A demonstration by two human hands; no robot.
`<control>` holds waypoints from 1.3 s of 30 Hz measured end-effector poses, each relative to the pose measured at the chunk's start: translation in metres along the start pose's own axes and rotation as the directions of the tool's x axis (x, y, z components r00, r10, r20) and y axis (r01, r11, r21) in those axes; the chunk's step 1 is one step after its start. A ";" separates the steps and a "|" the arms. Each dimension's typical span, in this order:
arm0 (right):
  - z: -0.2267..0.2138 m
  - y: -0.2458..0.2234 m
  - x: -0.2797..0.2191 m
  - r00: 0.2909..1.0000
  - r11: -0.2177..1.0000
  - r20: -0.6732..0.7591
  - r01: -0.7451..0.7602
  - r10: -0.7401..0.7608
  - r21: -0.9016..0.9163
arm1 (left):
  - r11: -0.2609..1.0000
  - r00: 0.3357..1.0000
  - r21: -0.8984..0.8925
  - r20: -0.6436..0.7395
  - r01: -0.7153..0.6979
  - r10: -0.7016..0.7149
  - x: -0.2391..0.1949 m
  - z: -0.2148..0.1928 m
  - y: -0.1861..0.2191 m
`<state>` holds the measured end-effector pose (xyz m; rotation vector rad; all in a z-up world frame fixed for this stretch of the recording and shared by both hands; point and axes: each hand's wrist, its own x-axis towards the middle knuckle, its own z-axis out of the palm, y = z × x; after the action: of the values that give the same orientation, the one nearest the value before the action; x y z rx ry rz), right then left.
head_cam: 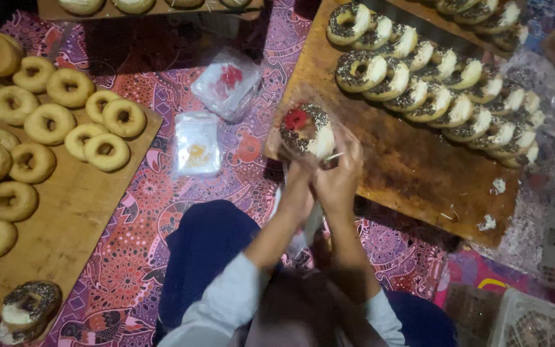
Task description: The person sits on the floor and individually places donuts into small plastic bags. They pick up donuts from a wooden board, insert them into bags, and place the packaged donuts into a white plastic crate.
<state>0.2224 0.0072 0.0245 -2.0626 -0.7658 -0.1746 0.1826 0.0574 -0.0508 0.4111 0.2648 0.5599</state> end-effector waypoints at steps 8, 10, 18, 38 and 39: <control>-0.013 0.009 -0.041 0.970 0.946 0.047 0.243 -0.239 -0.216 | -0.054 0.824 0.901 0.418 -0.431 0.383 -0.090 0.000 0.039; -0.011 0.011 -0.052 0.992 0.994 0.100 0.082 -0.075 -0.072 | -0.132 0.763 0.819 0.570 -0.559 0.304 -0.095 -0.002 0.051; -0.002 -0.005 -0.101 0.829 0.762 0.515 -0.185 -0.219 0.621 | -0.193 0.671 0.744 0.663 -0.640 0.331 -0.148 -0.059 0.109; 0.029 -0.095 -0.141 0.703 0.839 0.459 0.430 -0.543 0.335 | 0.434 0.857 0.893 -0.133 -0.114 0.498 -0.221 -0.106 0.123; 0.031 -0.091 -0.140 0.694 0.850 0.492 0.408 -0.526 0.333 | 0.350 0.849 0.929 -0.089 -0.117 0.521 -0.223 -0.104 0.123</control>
<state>0.0530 0.0051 0.0154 -1.6830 -1.6226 0.2517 -0.0922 0.0582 -0.0590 1.4912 0.9095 0.8804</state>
